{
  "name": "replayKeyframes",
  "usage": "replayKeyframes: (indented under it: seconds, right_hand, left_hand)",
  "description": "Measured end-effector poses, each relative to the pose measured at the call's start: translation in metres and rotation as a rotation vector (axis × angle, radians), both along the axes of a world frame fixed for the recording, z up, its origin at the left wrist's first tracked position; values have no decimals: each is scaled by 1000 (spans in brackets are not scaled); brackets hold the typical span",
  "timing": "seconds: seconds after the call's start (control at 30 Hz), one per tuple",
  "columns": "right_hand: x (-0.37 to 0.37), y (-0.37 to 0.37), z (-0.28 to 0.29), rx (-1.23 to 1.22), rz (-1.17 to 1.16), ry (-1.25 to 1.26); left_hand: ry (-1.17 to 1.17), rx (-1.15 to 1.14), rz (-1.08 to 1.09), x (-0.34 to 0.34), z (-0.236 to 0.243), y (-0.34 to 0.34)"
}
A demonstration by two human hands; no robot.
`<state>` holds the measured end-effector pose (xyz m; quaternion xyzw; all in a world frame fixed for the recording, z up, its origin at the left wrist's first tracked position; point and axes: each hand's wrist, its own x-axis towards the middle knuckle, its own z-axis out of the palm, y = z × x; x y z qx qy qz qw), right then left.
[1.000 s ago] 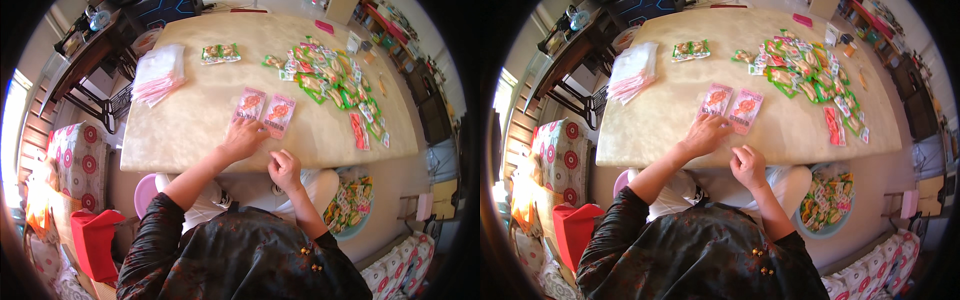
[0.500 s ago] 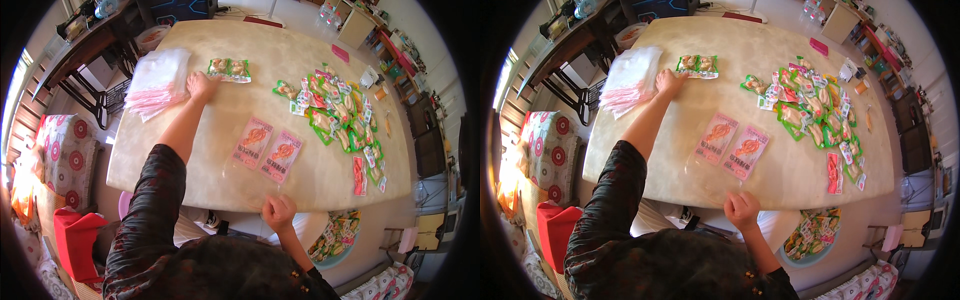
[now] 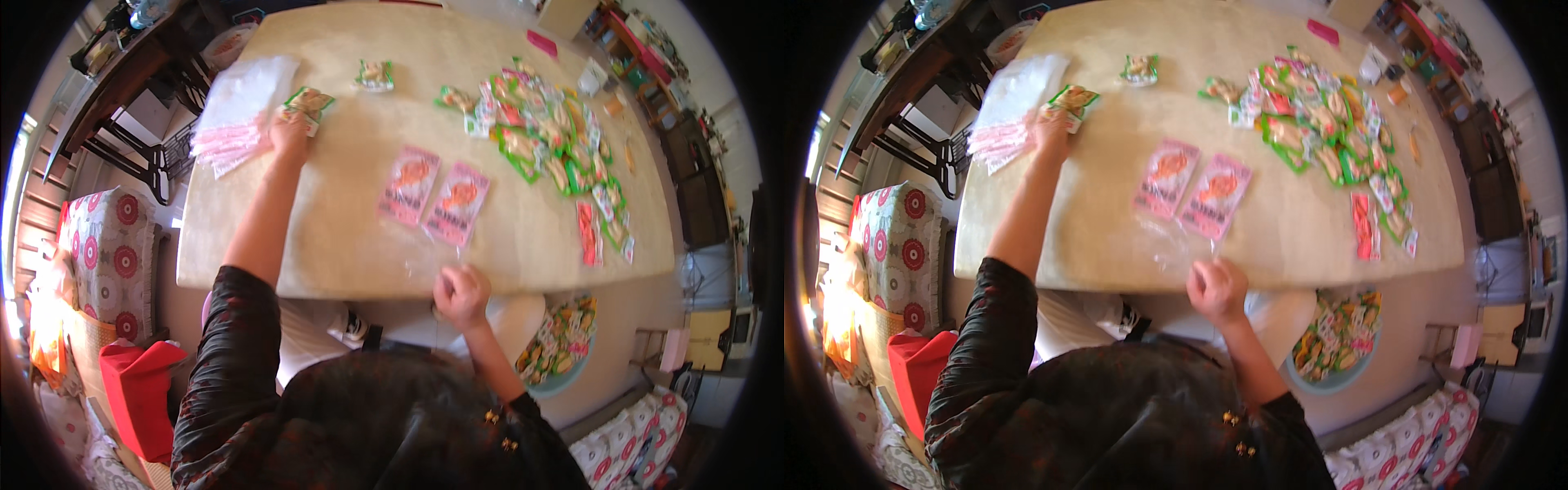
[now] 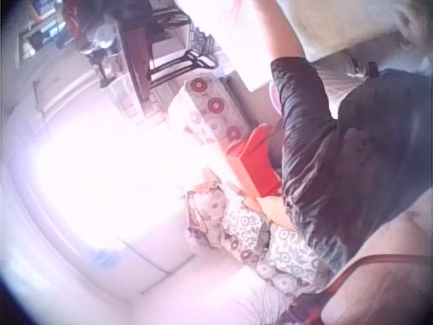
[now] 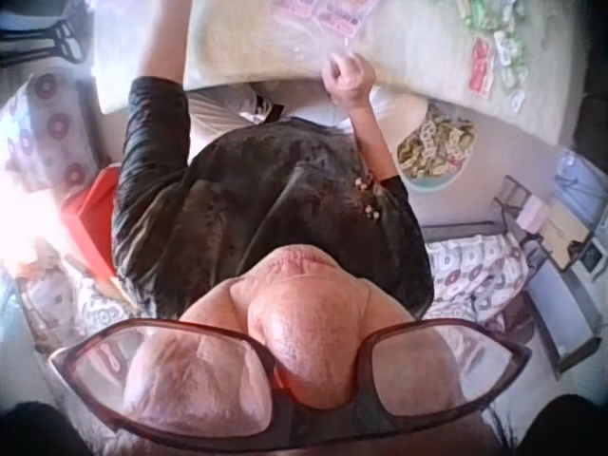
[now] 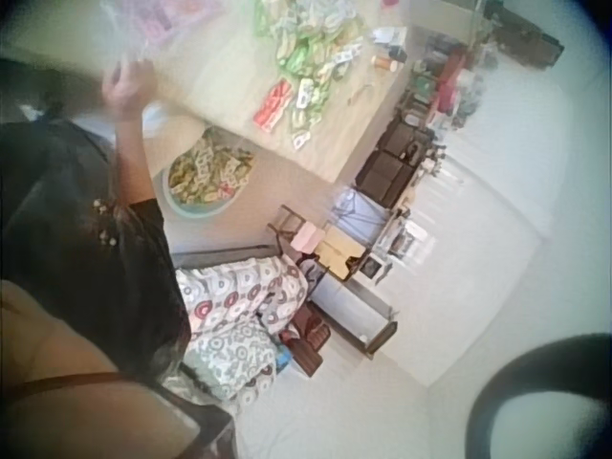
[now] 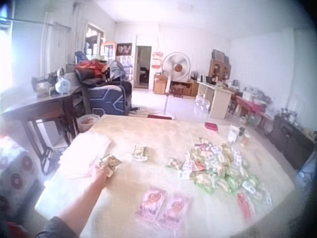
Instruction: The person sorts small snack packets on a table and places them into clear plastic bags. They open each bag, insert several snack packets, and then set the filled bag aside into a pink basin.
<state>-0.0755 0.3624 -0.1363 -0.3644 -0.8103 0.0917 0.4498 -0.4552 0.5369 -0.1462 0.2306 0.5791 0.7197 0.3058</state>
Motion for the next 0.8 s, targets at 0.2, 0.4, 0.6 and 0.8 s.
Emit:
replayKeyframes:
  seconds: [0.2, 0.4, 0.6, 0.8]
  right_hand:
    - [-1, -3, 13, -140, 8, 23]
    - [-7, -8, 26, -158, -4, 116]
    - [-9, -14, 38, -113, -19, 81]
    - [-10, -16, 50, -96, 1, 101]
  left_hand:
    - [-263, -193, -186, 34, 45, -169]
    - [-389, -249, -374, 62, 58, -294]
    - [-577, -278, -645, 123, 72, -328]
    - [-635, -227, -679, 163, 75, -287]
